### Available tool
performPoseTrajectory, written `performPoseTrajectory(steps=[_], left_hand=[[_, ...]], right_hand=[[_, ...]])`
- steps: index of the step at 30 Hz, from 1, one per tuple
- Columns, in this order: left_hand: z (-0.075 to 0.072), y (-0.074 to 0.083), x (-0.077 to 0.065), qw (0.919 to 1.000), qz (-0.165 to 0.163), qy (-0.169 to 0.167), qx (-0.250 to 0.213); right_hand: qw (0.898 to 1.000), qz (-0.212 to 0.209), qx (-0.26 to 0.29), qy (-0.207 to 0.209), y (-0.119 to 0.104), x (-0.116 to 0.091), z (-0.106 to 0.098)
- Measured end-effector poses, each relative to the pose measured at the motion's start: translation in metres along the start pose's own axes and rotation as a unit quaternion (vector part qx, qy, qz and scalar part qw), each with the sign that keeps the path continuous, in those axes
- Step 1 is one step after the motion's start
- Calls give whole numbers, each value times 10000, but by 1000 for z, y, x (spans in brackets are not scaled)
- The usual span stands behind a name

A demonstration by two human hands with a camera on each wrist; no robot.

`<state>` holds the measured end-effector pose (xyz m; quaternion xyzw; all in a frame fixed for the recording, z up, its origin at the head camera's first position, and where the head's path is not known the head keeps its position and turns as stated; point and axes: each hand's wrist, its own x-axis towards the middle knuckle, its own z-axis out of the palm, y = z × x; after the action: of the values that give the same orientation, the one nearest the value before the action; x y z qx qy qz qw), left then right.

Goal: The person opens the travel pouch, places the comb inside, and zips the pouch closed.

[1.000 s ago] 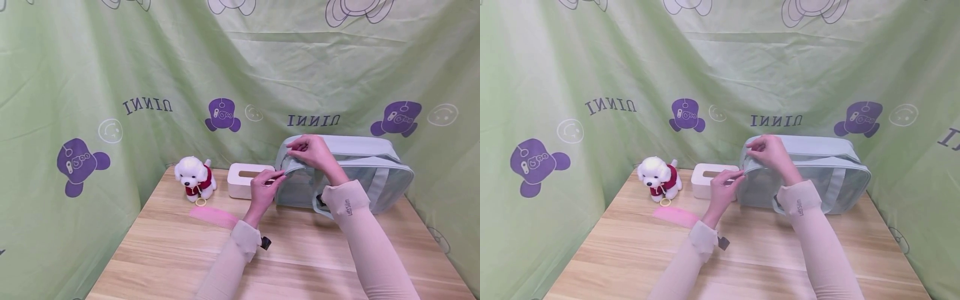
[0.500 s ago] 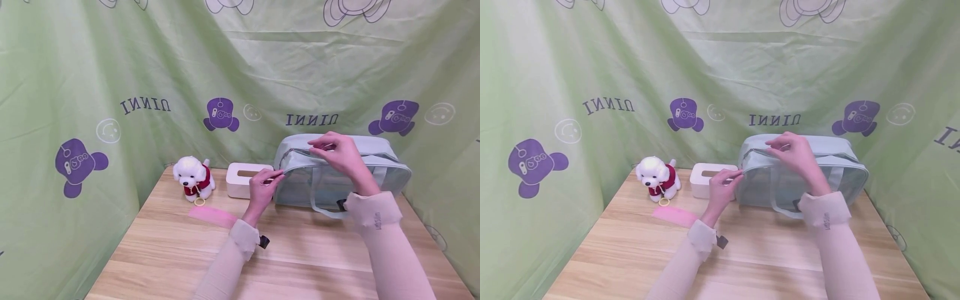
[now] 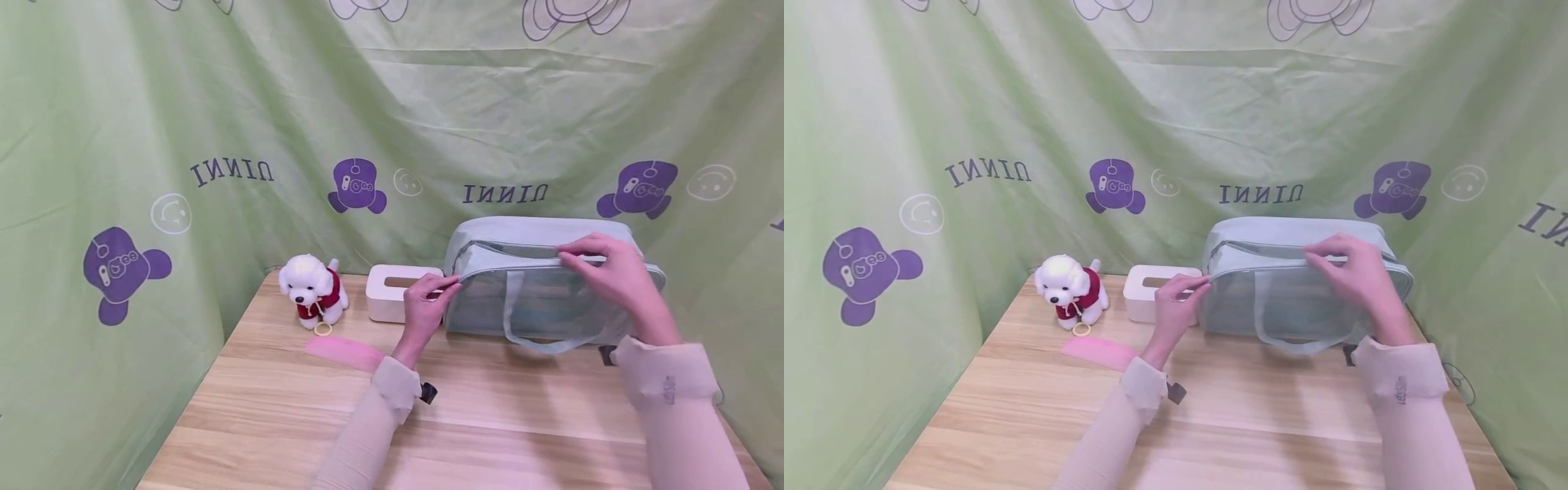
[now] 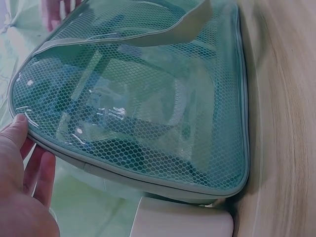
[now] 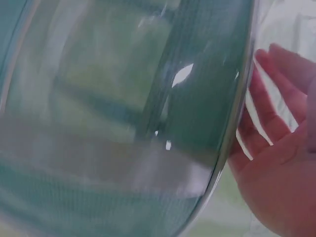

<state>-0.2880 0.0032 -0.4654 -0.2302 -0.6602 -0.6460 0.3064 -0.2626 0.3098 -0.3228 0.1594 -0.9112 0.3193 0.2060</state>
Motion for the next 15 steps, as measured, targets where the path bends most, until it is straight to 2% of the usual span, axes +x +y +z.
performPoseTrajectory(steps=[3, 6, 10, 15], left_hand=[[-1, -1, 0, 9999, 11, 39, 99], [-1, -2, -1, 9998, 20, 68, 188], [-1, -1, -3, 9997, -5, 88, 238], [0, 13, -2, 9997, -36, 101, 222]], right_hand=[[9963, 307, -611, -518, 17, 12, -12], [9866, 483, -975, -1218, 33, 23, -22], [9718, 661, -1020, -2021, 46, 29, -30], [9628, 652, -977, -2434, 54, 30, -35]])
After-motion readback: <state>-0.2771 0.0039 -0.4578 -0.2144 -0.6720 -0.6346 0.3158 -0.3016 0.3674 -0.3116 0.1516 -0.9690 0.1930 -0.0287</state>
